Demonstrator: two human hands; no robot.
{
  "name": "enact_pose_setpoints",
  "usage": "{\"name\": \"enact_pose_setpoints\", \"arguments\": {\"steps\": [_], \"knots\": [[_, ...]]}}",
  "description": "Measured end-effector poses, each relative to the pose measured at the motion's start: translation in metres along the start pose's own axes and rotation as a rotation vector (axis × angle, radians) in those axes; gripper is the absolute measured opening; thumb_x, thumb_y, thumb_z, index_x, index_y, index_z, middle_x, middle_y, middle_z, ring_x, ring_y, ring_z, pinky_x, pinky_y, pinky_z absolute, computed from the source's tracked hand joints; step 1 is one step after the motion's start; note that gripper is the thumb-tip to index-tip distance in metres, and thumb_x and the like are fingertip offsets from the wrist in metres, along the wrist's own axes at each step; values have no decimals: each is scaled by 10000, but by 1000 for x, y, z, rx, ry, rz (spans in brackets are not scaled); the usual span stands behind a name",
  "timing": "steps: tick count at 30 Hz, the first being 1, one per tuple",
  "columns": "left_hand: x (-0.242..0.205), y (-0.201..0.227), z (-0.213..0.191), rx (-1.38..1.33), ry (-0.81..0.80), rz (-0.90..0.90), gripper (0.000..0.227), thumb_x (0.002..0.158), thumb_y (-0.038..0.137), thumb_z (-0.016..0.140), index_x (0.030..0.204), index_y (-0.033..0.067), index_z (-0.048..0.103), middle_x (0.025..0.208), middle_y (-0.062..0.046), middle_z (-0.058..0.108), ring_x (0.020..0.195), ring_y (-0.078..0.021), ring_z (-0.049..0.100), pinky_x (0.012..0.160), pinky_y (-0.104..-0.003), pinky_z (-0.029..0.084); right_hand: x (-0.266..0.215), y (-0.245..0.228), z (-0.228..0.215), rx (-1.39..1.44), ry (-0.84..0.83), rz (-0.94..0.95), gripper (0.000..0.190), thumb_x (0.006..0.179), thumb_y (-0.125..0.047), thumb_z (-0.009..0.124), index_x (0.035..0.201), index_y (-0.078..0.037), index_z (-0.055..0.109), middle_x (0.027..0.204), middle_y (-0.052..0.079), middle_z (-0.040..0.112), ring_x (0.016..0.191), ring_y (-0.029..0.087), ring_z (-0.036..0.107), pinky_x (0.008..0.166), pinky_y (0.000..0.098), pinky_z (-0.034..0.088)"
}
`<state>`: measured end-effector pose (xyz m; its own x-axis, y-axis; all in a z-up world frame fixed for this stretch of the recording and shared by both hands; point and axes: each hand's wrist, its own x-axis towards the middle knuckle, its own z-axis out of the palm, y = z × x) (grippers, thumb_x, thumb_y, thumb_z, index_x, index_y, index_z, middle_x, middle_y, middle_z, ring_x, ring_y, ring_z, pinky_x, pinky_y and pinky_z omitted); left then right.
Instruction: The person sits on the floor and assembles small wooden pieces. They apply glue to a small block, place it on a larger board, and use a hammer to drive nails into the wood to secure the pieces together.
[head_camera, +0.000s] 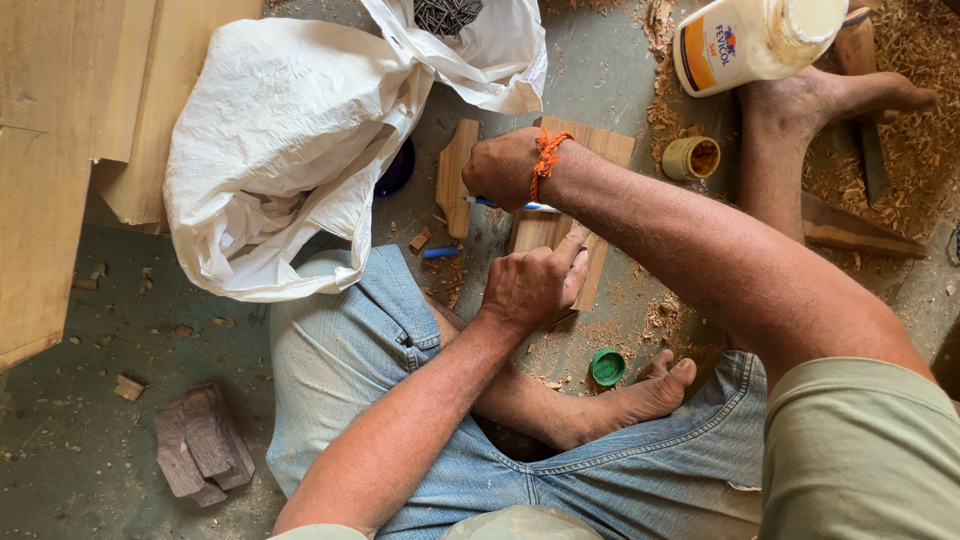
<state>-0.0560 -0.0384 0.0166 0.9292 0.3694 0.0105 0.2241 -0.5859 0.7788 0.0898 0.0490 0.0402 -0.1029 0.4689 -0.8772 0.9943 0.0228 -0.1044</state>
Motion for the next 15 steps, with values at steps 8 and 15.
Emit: {"name": "enact_pose_setpoints", "arguments": {"steps": [8, 15], "knots": [[11, -2, 4, 147, -38, 57, 524, 967, 358, 636, 1459, 187, 585, 498, -5, 514, 343, -133, 492, 305, -314, 483, -90, 90, 18, 558, 572, 141, 265, 936, -222, 814, 1117, -48, 731, 998, 136, 773, 850, 230, 734, 791, 389, 595], [16, 1, 1, 202, 204, 159, 278, 963, 340, 695, 1217, 238, 741, 818, -39, 591, 768, -191, 596, 647, -367, 503, -92, 166, 98, 1498, 650, 112, 301, 950, -169, 726, 1222, -45, 692, 997, 55, 765, 833, 105, 713, 782, 263, 613]]}}
